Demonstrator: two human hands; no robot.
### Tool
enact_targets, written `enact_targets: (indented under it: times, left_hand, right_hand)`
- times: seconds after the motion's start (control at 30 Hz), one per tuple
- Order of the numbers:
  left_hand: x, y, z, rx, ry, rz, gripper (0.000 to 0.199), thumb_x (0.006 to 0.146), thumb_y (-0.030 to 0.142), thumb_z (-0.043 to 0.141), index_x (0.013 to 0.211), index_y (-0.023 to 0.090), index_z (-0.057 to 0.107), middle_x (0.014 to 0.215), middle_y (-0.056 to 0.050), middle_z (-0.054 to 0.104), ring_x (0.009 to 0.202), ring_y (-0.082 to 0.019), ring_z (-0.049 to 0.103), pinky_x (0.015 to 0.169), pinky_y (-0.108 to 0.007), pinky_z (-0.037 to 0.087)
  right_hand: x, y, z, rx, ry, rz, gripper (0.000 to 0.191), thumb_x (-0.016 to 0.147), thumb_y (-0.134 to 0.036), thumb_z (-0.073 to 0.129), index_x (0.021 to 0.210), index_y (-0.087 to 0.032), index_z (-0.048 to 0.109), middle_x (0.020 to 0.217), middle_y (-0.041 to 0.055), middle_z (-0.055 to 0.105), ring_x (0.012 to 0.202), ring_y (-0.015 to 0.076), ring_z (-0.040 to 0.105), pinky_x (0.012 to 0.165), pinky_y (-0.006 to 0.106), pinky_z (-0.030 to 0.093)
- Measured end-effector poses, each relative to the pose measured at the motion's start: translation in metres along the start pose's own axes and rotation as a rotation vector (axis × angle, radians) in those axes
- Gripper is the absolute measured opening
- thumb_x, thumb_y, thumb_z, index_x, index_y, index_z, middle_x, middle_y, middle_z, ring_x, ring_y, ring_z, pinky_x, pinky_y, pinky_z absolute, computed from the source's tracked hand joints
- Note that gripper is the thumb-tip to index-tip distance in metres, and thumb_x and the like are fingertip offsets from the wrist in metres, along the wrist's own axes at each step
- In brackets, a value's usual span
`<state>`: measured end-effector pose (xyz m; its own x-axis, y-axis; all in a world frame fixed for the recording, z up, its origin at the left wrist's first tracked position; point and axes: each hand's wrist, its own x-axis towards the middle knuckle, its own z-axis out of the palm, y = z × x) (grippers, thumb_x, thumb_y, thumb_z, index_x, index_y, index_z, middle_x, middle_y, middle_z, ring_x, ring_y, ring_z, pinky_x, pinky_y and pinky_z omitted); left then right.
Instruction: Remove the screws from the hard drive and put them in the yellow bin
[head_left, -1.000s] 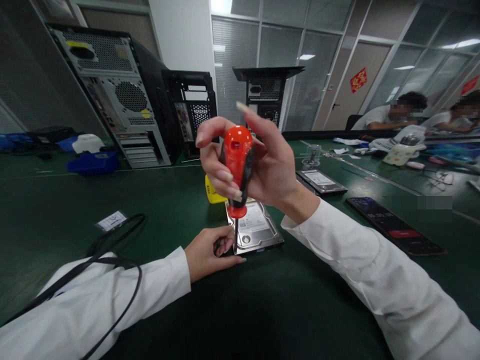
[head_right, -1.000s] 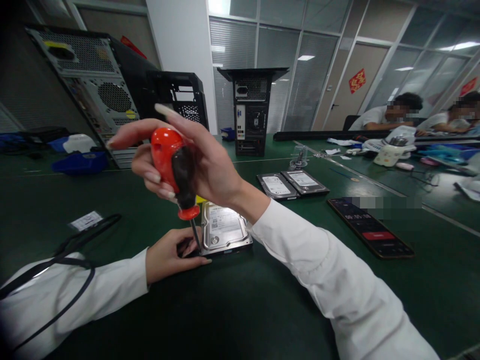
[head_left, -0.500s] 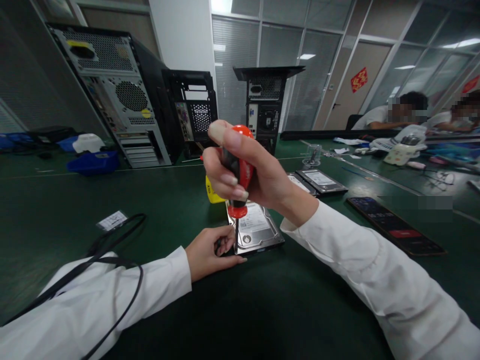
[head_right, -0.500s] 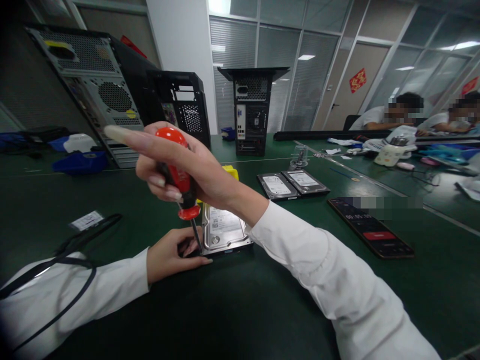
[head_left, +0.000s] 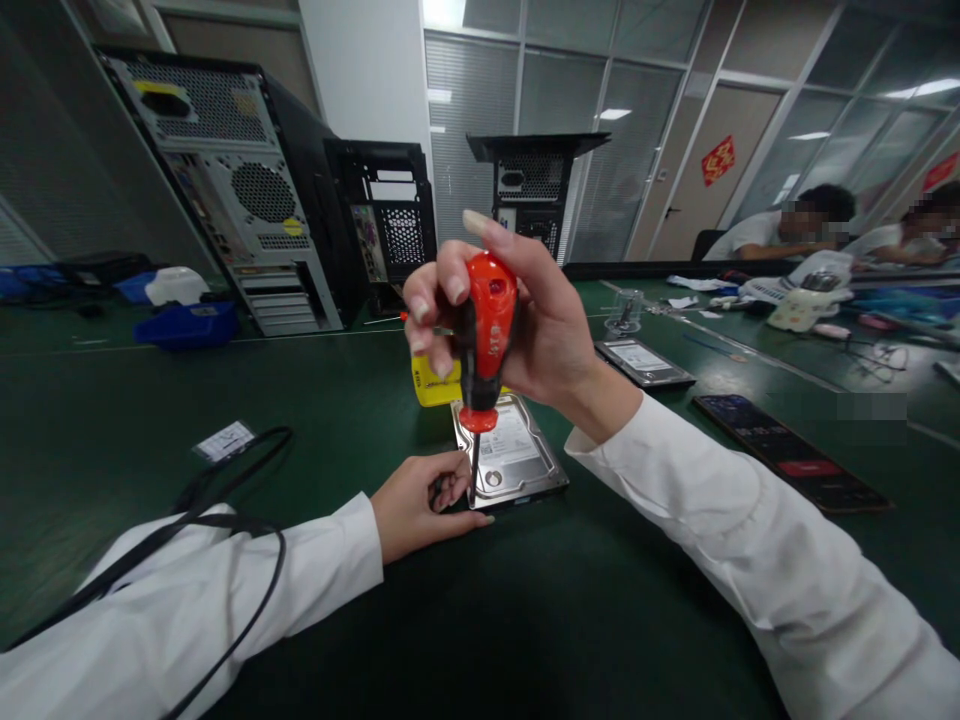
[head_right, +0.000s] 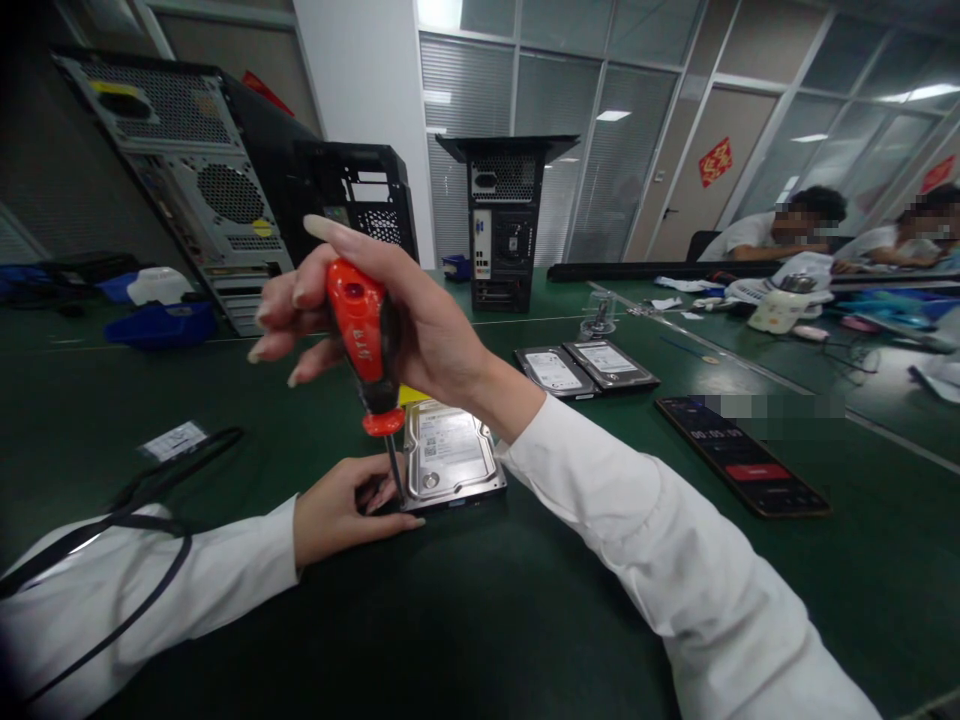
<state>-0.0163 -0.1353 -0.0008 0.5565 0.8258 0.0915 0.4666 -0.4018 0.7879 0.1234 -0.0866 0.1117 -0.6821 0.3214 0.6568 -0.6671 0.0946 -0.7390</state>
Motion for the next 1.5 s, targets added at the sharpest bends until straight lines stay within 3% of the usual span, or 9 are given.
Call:
enact_targets:
  times: [0.07,0.17,0.33,0.47,0.63,0.83,1.1,1.27,1.5]
  left_hand:
    - [-0.0001,0.0001,0.0003,-0.007,0.003,0.005,0.033,0.069,0.026,0.07,0.061,0.017,0.04,0.053,0.01,0.033,0.048,-0.007,0.031,0.046,-0.019,0.025]
    - [-0.0001,-0.0006,0.0008,-0.016,0.005,0.011,0.033,0.069,0.026,0.071,0.061,0.017,0.04,0.053,0.01,0.032,0.048,-0.007,0.03,0.046,-0.019,0.024]
    - [0.0001,-0.0037,0.0012,0.014,0.009,0.027,0.034,0.069,0.028,0.071,0.061,0.017,0.04,0.054,0.009,0.035,0.049,-0.007,0.032,0.046,-0.018,0.026]
    - [0.0001,-0.006,0.0014,0.046,0.011,0.051,0.034,0.069,0.029,0.071,0.062,0.018,0.04,0.054,0.009,0.036,0.048,-0.008,0.034,0.046,-0.018,0.027]
    - [0.0009,-0.0084,0.002,0.066,0.011,0.068,0.032,0.07,0.029,0.07,0.063,0.017,0.041,0.055,0.008,0.037,0.049,-0.008,0.035,0.046,-0.019,0.028]
    - [0.0011,-0.0091,0.0022,0.06,0.002,0.068,0.032,0.07,0.03,0.07,0.064,0.017,0.041,0.056,0.008,0.036,0.05,-0.008,0.034,0.046,-0.018,0.028]
    - [0.0004,-0.0092,0.0023,0.072,0.002,0.054,0.033,0.069,0.033,0.07,0.064,0.017,0.042,0.056,0.008,0.037,0.049,-0.008,0.035,0.046,-0.018,0.028]
    - [0.0003,-0.0083,0.0025,0.079,0.017,0.055,0.033,0.069,0.032,0.07,0.063,0.018,0.041,0.055,0.009,0.036,0.049,-0.007,0.034,0.046,-0.018,0.027]
    - [0.0001,-0.0075,0.0019,0.045,-0.001,0.05,0.032,0.069,0.032,0.07,0.065,0.017,0.043,0.055,0.008,0.037,0.049,-0.008,0.034,0.046,-0.018,0.028]
  right_hand:
    - [0.0003,-0.0003,0.001,0.016,0.019,0.006,0.034,0.087,-0.043,0.045,0.072,-0.014,0.053,0.082,0.0042,0.062,0.076,0.0136,0.064,0.06,0.022,0.054]
    - [0.001,0.0012,0.0016,0.02,-0.034,-0.034,0.03,0.086,-0.043,0.05,0.076,-0.015,0.055,0.079,0.0032,0.064,0.063,0.0108,0.064,0.056,0.021,0.053]
    - [0.0012,0.0044,0.0039,0.065,-0.019,0.0,0.032,0.088,-0.044,0.046,0.073,-0.017,0.052,0.055,-0.0041,0.049,0.039,0.0046,0.043,0.038,0.015,0.037]
    - [0.0007,0.0048,0.0072,0.028,0.01,-0.038,0.035,0.092,-0.041,0.036,0.079,-0.016,0.056,0.055,-0.0038,0.042,0.041,0.0052,0.039,0.04,0.015,0.034]
    - [-0.0009,0.0034,0.0091,-0.026,0.026,-0.02,0.046,0.094,-0.039,0.018,0.075,-0.015,0.053,0.06,0.0003,0.045,0.051,0.0088,0.045,0.049,0.02,0.039]
    - [-0.0014,0.0038,0.0074,-0.006,0.008,-0.012,0.039,0.093,-0.038,0.026,0.077,-0.015,0.052,0.066,0.0003,0.047,0.053,0.0088,0.049,0.049,0.021,0.04]
    - [-0.0015,0.0028,0.0007,0.049,-0.062,-0.012,0.032,0.092,-0.037,0.039,0.085,-0.011,0.055,0.081,0.0019,0.058,0.062,0.008,0.061,0.062,0.022,0.052]
    - [-0.0013,0.0033,0.0046,0.03,-0.055,-0.017,0.02,0.089,-0.034,0.047,0.083,-0.016,0.051,0.074,-0.0027,0.06,0.054,0.0053,0.059,0.048,0.015,0.047]
    - [0.0003,0.0048,0.0057,0.084,-0.05,0.018,0.021,0.09,-0.033,0.046,0.078,-0.016,0.044,0.056,-0.0062,0.046,0.042,0.0026,0.042,0.042,0.013,0.036]
